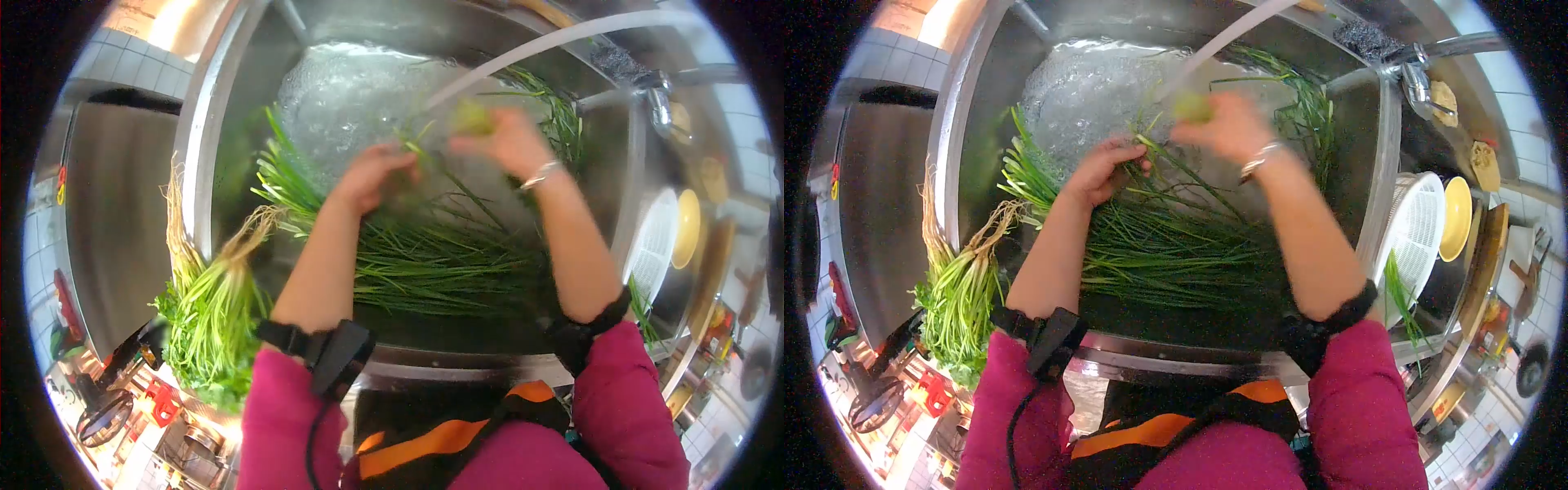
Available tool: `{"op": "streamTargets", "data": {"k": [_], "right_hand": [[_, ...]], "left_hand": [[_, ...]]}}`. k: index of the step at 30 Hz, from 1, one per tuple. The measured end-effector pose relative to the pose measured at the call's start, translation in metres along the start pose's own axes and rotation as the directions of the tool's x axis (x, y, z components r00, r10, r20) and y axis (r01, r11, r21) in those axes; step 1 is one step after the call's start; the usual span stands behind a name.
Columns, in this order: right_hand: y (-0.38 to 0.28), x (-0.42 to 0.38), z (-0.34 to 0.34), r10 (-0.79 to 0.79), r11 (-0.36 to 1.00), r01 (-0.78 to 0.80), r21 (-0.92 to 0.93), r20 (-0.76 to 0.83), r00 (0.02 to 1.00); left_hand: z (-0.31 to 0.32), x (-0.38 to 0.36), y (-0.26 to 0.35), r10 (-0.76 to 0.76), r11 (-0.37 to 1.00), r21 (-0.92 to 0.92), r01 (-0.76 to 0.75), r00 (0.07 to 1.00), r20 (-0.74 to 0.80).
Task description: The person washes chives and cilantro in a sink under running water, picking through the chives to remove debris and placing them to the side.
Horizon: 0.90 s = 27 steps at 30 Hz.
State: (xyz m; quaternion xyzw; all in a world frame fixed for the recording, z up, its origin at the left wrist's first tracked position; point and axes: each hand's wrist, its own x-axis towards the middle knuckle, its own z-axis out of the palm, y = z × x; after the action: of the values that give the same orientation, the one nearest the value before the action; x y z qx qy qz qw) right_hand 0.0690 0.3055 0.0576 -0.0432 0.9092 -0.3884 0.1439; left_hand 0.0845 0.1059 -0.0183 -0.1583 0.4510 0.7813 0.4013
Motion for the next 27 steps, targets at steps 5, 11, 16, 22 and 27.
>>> {"op": "streamTargets", "data": {"k": [5, 11, 16, 22, 27], "right_hand": [[0.025, 0.014, 0.053, 0.196, 0.978, -0.204, 0.05, 0.134, 0.971], [0.065, 0.011, 0.019, 0.269, 0.782, -0.341, 0.523, 0.211, 0.94], [0.034, -0.009, -0.037, 0.174, 0.195, -0.219, 0.956, 0.186, 0.967], [-0.008, -0.017, -0.074, 0.025, 0.989, 0.032, 0.141, -0.388, 0.921], [0.012, 0.015, -0.018, 0.342, 0.797, -0.328, 0.507, 0.069, 0.937]], "left_hand": [[-0.002, -0.002, -0.003, 0.005, 0.999, 0.04, -0.003, 0.999, -0.039], [0.007, -0.01, 0.002, 0.042, 0.999, -0.022, -0.045, 0.994, -0.104], [-0.001, -0.004, -0.001, 0.089, 0.994, -0.066, -0.084, 0.993, 0.08], [0.005, -0.002, -0.001, 0.133, 0.991, 0.014, -0.136, 0.985, 0.108], [-0.001, 0.003, -0.01, 0.161, 0.987, -0.016, -0.16, 0.986, 0.033]]}}
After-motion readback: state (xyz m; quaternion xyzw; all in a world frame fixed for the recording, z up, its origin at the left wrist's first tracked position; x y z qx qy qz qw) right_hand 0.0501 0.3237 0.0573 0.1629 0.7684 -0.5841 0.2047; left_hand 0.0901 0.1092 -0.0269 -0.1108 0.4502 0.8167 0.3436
